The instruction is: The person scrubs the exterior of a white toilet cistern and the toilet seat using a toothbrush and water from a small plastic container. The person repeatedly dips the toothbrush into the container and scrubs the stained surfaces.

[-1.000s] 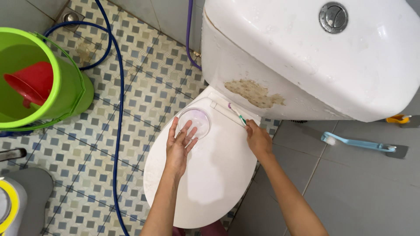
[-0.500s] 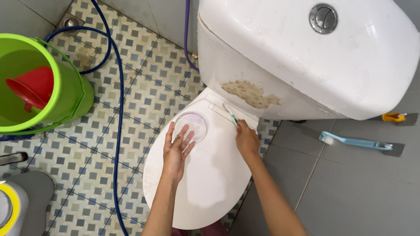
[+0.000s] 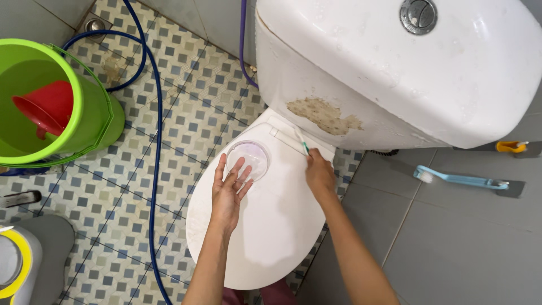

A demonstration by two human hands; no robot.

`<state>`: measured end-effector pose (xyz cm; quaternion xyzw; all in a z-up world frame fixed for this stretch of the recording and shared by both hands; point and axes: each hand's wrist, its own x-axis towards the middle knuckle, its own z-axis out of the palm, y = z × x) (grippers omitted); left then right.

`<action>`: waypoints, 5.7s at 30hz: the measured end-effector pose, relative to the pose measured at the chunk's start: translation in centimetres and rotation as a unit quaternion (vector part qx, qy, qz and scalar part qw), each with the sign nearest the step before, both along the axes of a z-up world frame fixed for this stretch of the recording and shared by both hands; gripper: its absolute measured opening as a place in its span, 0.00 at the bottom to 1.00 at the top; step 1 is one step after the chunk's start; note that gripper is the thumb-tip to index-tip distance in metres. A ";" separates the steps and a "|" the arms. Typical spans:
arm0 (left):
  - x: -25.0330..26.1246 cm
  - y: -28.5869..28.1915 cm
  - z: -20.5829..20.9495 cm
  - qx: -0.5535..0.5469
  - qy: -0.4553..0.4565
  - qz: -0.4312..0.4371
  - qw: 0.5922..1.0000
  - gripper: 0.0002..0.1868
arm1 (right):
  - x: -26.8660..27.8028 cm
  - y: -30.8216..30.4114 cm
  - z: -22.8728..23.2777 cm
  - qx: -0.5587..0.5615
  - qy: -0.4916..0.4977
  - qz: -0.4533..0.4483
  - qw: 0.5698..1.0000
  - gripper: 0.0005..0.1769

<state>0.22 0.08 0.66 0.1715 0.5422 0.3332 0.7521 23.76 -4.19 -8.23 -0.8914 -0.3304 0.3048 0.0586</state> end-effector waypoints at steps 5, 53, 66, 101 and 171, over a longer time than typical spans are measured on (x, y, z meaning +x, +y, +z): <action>0.5 0.2 -0.6 -0.001 -0.008 0.001 1.000 0.32 | -1.1 3.0 -1.1 0.027 0.012 0.011 1.000 0.11; 0.3 3.2 -0.5 0.001 -0.053 -0.161 0.986 0.33 | 1.5 -5.9 -2.5 -0.027 -0.072 -0.157 0.985 0.13; 0.2 2.6 -0.8 -0.002 -0.050 -0.168 0.985 0.32 | 0.3 -5.0 -0.9 -0.010 -0.019 -0.186 0.982 0.12; -0.6 2.4 -0.3 -0.009 -0.029 -0.154 0.988 0.32 | 5.3 -9.4 1.2 -0.080 -0.075 -0.037 0.993 0.13; 3.2 -2.5 0.4 -0.010 -0.019 -0.053 0.998 0.32 | 10.5 -7.5 -2.4 -0.042 -0.036 0.029 0.998 0.10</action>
